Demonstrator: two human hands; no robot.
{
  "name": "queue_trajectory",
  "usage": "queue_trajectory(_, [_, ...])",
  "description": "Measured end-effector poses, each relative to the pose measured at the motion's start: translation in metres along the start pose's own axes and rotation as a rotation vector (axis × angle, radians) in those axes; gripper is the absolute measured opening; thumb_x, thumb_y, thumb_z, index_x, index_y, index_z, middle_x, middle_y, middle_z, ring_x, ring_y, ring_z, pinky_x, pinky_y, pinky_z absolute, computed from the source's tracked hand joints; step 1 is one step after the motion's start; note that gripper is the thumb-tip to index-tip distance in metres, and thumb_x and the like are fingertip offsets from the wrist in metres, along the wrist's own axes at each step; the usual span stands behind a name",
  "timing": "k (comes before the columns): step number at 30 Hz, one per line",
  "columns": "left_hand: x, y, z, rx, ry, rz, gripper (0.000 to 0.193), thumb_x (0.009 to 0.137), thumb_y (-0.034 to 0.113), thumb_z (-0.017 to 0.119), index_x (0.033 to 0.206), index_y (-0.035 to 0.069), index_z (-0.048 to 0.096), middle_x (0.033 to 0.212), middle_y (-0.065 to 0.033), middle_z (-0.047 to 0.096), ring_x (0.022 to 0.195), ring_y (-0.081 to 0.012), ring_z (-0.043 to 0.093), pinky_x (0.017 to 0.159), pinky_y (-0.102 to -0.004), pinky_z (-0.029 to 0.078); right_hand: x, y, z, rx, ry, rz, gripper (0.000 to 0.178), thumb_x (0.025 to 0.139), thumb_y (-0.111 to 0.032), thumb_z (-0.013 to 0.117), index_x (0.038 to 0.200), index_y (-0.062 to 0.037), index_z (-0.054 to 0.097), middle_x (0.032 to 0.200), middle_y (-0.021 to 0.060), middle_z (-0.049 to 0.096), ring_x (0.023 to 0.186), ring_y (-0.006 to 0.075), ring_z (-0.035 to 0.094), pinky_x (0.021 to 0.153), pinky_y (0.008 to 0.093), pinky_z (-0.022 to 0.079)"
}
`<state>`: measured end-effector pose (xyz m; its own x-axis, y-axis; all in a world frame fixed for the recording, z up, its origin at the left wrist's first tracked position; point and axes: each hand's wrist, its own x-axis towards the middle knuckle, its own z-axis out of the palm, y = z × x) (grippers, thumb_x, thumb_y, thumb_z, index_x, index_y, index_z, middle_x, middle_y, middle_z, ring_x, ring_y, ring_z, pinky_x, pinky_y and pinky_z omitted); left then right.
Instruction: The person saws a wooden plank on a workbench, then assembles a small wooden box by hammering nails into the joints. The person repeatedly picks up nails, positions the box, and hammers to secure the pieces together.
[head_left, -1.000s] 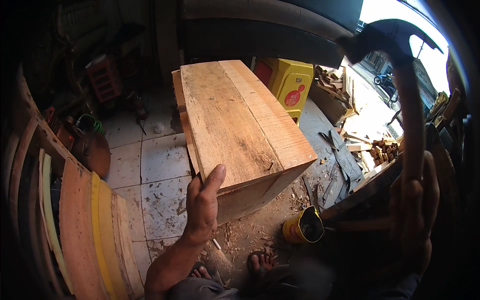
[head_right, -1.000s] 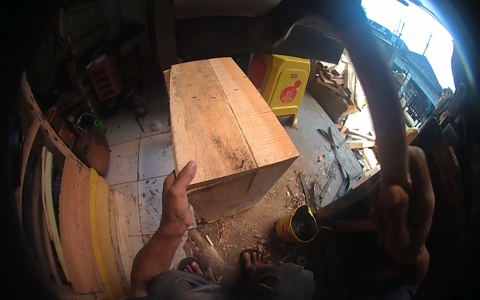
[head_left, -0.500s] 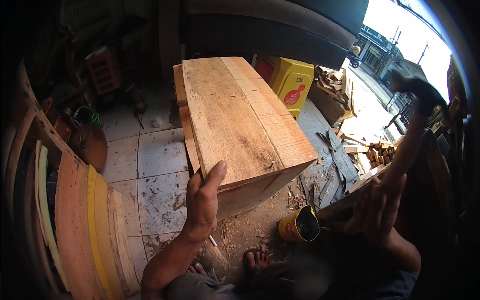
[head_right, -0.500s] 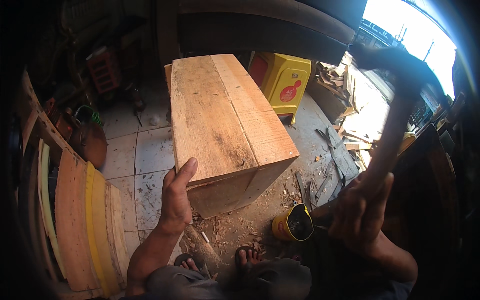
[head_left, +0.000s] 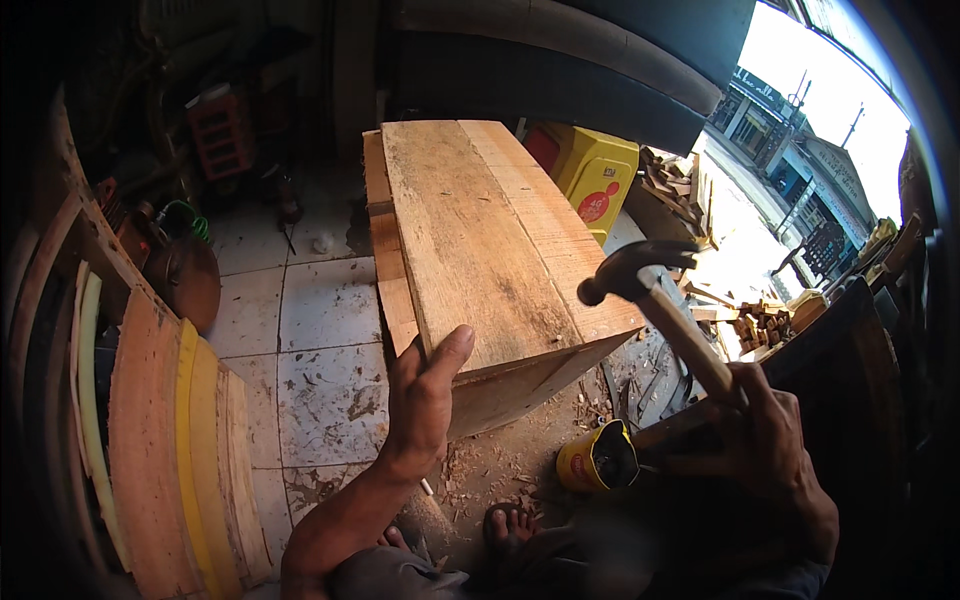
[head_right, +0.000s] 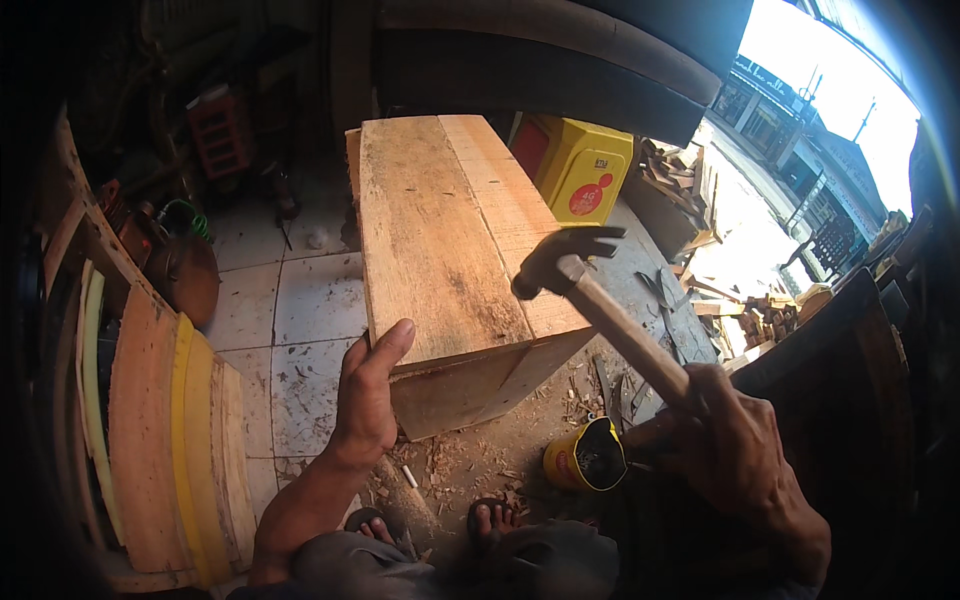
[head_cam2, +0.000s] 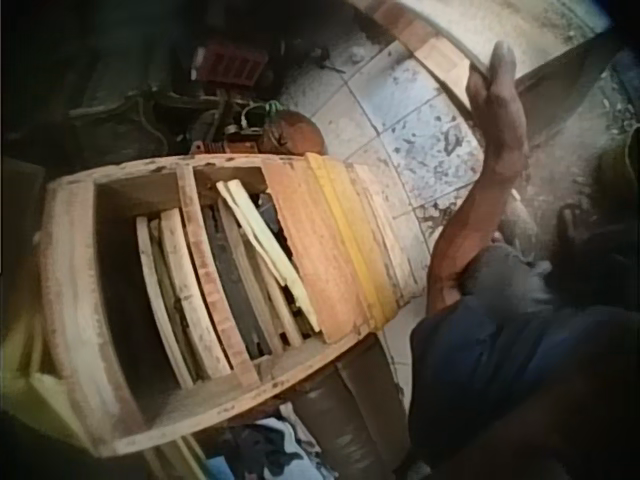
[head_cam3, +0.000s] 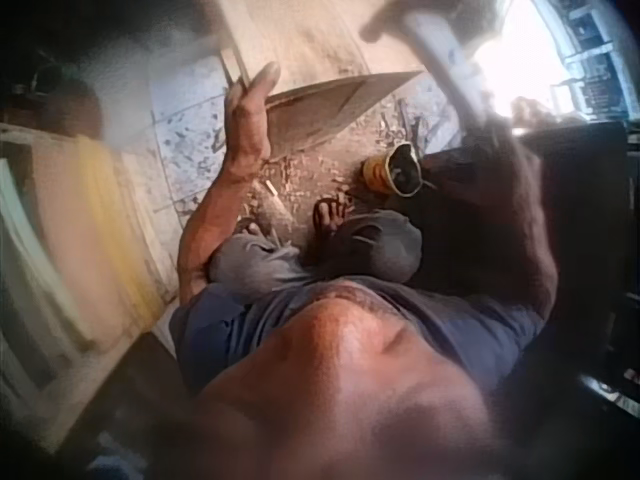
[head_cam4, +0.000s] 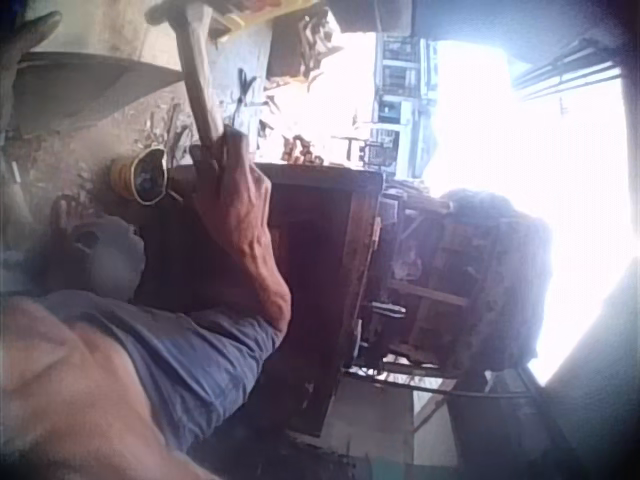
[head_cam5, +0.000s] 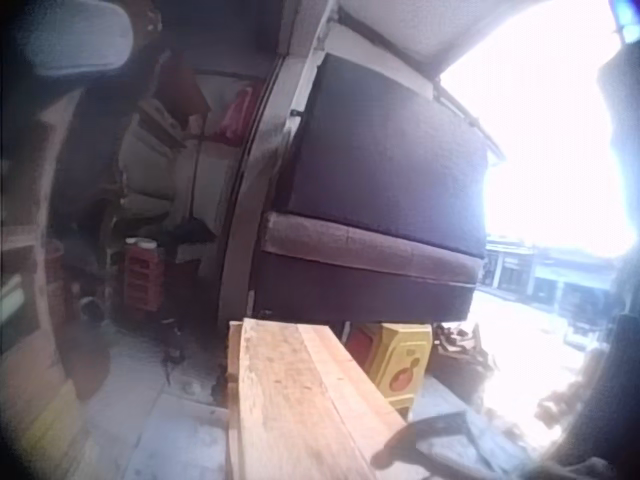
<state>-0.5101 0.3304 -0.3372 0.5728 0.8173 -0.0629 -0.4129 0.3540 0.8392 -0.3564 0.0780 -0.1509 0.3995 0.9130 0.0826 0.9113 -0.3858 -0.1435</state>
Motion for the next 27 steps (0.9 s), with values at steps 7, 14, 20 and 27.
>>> queue_trajectory(7, [-0.006, 0.011, -0.007, 0.019, 0.012, 0.006, 0.041, 0.1, 0.026, 0.064, 0.129, -0.002, 0.063, 0.115, -0.0084, 0.069, 0.104, -0.016, 0.065, 0.096, -0.032, 0.049, 0.001, 0.023, 0.039, 0.02, -0.176, -0.098, 0.038, 0.1, -0.021, 0.065, 0.123, -0.0043, 0.04, 0.072, 0.0191, 0.065, 0.06, 0.0415, 0.068, 0.049, 0.0508, 0.05])
queue_trajectory(14, [-0.018, 0.031, -0.029, 0.14, 0.122, 0.058, 0.04, 0.1, 0.027, 0.064, 0.127, -0.002, 0.063, 0.116, -0.0072, 0.068, 0.109, -0.0153, 0.061, 0.1, -0.0321, 0.045, 0.025, 0.01, 0.062, 0.51, 0.066, -0.021, 0.035, 0.099, -0.02, 0.066, 0.113, 0.002, 0.043, 0.075, 0.0248, 0.067, 0.065, 0.0471, 0.068, 0.053, 0.0514, 0.051])
queue_trajectory(20, [-0.012, 0.004, -0.013, 0.245, 0.097, 0.266, 0.048, 0.104, 0.033, 0.056, 0.134, -0.005, 0.056, 0.125, -0.0123, 0.06, 0.114, -0.0185, 0.058, 0.102, -0.0337, 0.043, 0.009, 0.034, 0.086, 0.198, -0.057, 0.051, 0.029, 0.096, -0.018, 0.067, 0.106, -0.001, 0.046, 0.073, 0.026, 0.065, 0.07, 0.0494, 0.067, 0.054, 0.0532, 0.05])
queue_trajectory(27, [0.021, -0.019, -0.039, 0.844, 0.26, 0.916, 0.079, 0.106, 0.061, 0.033, 0.138, -0.01, 0.042, 0.157, -0.034, 0.022, 0.149, -0.0447, 0.028, 0.119, -0.0545, 0.027, -0.063, 0.058, 0.217, 0.514, 0.013, 0.3, 0.029, 0.092, -0.018, 0.074, 0.106, 0.0014, 0.059, 0.073, 0.0162, 0.063, 0.063, 0.0264, 0.071, 0.058, 0.0339, 0.051])
